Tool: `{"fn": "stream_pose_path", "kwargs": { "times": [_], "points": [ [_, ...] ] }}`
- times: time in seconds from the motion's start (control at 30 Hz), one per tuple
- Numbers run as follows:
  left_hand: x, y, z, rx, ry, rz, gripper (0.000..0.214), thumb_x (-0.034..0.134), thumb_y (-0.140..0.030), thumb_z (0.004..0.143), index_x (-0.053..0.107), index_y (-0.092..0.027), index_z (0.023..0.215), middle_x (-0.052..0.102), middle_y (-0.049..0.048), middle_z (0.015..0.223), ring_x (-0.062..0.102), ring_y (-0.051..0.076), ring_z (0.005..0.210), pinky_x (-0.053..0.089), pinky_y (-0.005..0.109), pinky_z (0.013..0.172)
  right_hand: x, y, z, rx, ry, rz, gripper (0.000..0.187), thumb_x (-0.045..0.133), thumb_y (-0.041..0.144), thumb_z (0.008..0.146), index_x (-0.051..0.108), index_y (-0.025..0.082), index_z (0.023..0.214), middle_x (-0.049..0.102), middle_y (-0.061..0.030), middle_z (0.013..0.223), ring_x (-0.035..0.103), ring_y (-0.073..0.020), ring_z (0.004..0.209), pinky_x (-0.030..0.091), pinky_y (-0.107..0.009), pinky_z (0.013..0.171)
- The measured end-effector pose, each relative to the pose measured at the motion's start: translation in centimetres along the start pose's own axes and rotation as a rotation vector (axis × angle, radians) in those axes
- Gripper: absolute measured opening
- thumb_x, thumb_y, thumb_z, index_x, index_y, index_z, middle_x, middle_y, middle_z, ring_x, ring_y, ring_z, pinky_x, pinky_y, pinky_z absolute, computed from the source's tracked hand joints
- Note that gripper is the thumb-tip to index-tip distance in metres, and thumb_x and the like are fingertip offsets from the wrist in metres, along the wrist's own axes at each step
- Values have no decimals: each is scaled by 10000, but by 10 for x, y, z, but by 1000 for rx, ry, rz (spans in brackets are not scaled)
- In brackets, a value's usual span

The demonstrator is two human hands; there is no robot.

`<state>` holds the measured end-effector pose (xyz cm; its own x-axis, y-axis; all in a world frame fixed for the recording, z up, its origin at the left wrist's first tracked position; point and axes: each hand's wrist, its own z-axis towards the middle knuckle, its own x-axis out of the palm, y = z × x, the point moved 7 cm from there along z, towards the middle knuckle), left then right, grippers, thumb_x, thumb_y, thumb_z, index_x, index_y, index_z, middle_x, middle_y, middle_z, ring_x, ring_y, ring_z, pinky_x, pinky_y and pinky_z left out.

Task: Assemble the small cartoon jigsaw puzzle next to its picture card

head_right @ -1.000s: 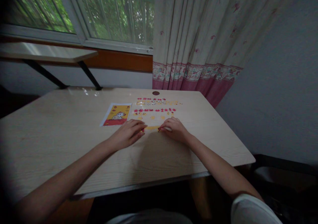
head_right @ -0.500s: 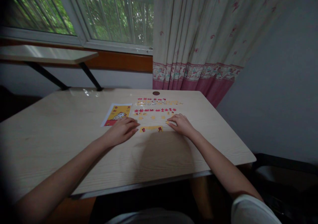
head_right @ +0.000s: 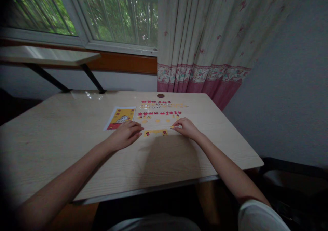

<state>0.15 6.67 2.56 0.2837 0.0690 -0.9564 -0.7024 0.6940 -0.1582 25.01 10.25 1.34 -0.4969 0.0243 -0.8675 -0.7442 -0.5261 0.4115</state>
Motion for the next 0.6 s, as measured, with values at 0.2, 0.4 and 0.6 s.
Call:
{"fn": "stream_pose_path", "kwargs": {
  "times": [0.2,0.4,0.6],
  "points": [
    [-1,0,0,8,-8,-7,292,420,-286,919,639,-152,1058,601,107,1003,519,248,972,414,416,870,-2,-3,0,75,-18,130,121,680,274,734,683,176,805,671,-34,790,575,-144,720,417,-259,656],
    [0,-1,0,3,-7,-5,290,423,-285,915,642,-156,1055,606,106,1002,522,252,972,417,420,865,0,-6,-2,168,-27,407,188,676,340,717,645,158,749,650,-17,718,547,-114,634,401,-237,585],
    [0,-3,1,-4,-8,-35,286,426,-281,911,637,-170,1071,608,100,999,529,248,975,413,420,861,5,0,-4,226,60,562,259,714,384,678,635,154,766,658,-27,689,588,-120,604,423,-230,550]
  ]
}}
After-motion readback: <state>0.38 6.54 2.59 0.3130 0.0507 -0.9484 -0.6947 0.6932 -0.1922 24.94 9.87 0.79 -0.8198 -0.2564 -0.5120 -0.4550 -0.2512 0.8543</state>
